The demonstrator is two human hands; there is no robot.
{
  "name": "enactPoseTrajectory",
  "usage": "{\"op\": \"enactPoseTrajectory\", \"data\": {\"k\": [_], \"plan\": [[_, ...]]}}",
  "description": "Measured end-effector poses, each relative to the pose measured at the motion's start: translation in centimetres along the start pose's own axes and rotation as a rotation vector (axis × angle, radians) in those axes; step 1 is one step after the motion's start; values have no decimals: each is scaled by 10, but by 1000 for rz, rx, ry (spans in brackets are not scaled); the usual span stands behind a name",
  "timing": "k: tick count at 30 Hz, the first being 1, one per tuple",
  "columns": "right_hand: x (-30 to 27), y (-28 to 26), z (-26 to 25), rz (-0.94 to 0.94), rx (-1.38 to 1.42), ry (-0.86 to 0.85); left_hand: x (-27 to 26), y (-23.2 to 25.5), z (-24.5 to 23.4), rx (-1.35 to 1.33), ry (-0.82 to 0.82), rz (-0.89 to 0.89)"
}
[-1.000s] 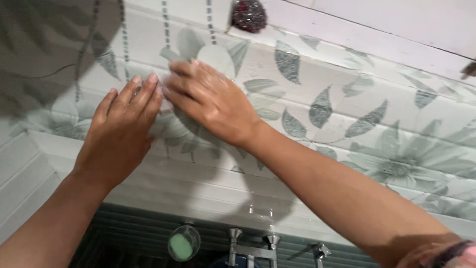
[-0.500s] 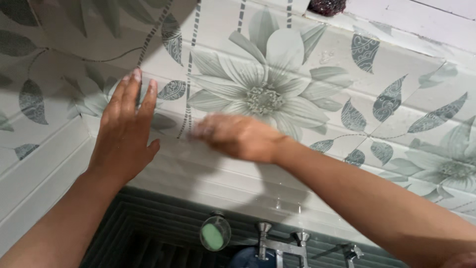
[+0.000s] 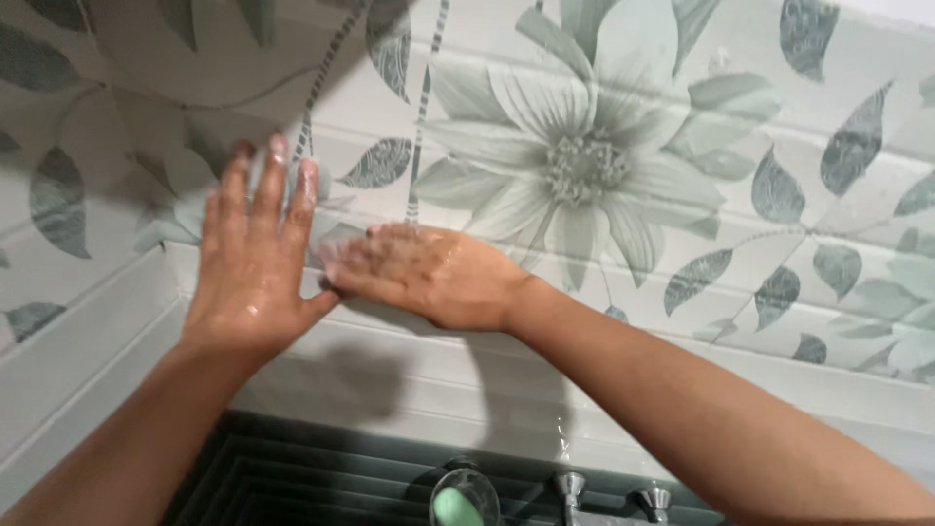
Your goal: The person mixes soap and water in a bucket, then uses a cloth to wipe down and clean the wall tiles around a window and above a sink.
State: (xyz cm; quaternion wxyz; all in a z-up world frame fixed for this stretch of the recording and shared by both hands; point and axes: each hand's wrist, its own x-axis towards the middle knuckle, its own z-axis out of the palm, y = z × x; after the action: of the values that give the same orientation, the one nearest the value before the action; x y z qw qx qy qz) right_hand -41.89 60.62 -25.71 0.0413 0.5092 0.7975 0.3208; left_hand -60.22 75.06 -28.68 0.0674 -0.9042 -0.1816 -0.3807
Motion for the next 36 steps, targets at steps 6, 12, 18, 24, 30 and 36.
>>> {"op": "enactPoseTrajectory", "data": {"k": [6,12,18,24,30,36], "plan": [[-7,18,-11,407,-331,449,-2,1,8,-8,-10,-79],[14,-26,30,148,-188,223,-18,-6,20,16,53,-91],[-24,-47,63,-170,-24,125,-35,-12,35,-5,61,-162],[-26,-13,41,94,-430,467,-52,-21,49,-19,134,-145],[19,2,34,348,-676,741,-56,-33,58,-16,120,-141],[91,-41,83,301,-458,481,-59,-49,61,-52,123,-140]]}}
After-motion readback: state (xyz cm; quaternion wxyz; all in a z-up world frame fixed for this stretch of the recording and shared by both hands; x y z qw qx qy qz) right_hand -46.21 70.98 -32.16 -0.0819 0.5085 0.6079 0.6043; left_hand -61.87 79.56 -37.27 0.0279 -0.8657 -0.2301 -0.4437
